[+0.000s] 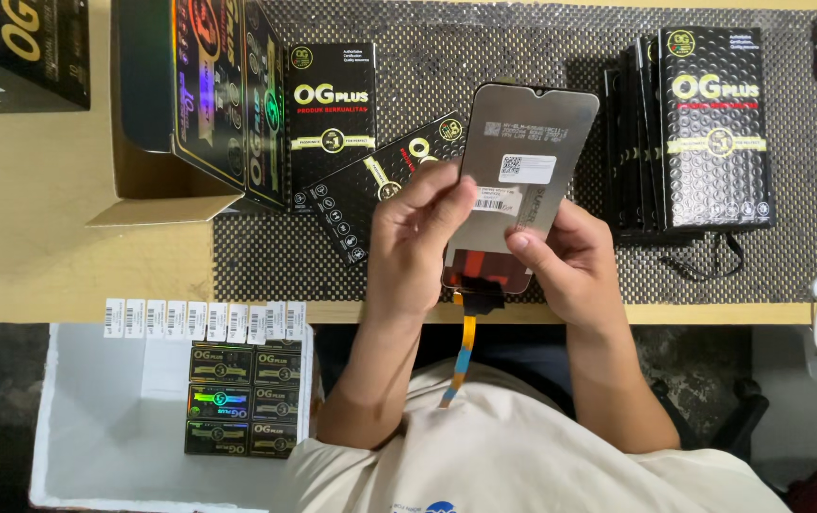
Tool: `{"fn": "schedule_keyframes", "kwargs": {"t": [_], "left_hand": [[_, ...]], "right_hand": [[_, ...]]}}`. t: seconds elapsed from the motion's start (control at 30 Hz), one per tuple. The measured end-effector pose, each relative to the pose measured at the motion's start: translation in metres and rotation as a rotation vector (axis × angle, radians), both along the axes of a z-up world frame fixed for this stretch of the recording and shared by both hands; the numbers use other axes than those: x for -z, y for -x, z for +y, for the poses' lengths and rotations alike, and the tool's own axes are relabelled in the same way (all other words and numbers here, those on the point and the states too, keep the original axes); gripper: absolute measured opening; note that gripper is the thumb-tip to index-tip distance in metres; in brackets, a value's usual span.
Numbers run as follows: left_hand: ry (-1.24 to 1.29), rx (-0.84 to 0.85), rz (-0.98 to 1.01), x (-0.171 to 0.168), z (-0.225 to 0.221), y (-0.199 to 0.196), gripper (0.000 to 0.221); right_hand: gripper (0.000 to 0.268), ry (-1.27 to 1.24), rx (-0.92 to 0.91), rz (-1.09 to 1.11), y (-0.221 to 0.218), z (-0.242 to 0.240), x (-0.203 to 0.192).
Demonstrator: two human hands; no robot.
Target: The person prepares phone screens for packaging by applying small rectangular labels to the back of the screen, checking the surface with a small light, and then sliding each screen into a protective plastic sleeve before placing it into a black box.
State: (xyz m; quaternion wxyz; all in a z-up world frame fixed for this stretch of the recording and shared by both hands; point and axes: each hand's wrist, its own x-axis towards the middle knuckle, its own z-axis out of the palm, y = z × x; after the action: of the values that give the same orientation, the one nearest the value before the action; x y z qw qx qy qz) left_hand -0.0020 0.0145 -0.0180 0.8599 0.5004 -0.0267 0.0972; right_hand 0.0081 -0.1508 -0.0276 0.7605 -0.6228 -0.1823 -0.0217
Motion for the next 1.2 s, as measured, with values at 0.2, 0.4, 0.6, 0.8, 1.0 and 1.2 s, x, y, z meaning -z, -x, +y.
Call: {"fn": "schedule_keyframes", "kwargs": {"t": [0.2, 0.4, 0.6, 0.8, 1.0, 1.2], "left_hand": [[-0.076, 0.274, -0.134, -0.008, 0.012, 0.01, 0.032], [-0.087, 0.536, -0.253, 0.034, 0.015, 0.03, 0.076], [-0.218, 0.421, -0.158, 0.018, -0.006, 0.032, 0.09], [-0.278, 0.402, -0.177, 0.027, -0.004, 0.029, 0.087], [-0.301, 0.312, -0.237, 0.032, -0.008, 0.027, 0.099], [-0.205, 0.193, -0.284, 0.027, -0.027, 0.036, 0.114]], "right_hand": [[0.011, -0.11, 0.021, 0.092, -0.006, -0.01, 0.009], [0.014, -0.141, 0.023, 0.151, -0.009, -0.023, 0.002], [0.021, -0.041, 0.048, 0.239, -0.01, -0.02, -0.014], [0.021, -0.026, 0.134, 0.295, -0.018, -0.027, 0.011], [0.024, -0.189, 0.122, 0.315, -0.01, -0.001, -0.016], [0.028, 0.053, 0.087, 0.081, 0.0, 0.013, -0.035]]}}
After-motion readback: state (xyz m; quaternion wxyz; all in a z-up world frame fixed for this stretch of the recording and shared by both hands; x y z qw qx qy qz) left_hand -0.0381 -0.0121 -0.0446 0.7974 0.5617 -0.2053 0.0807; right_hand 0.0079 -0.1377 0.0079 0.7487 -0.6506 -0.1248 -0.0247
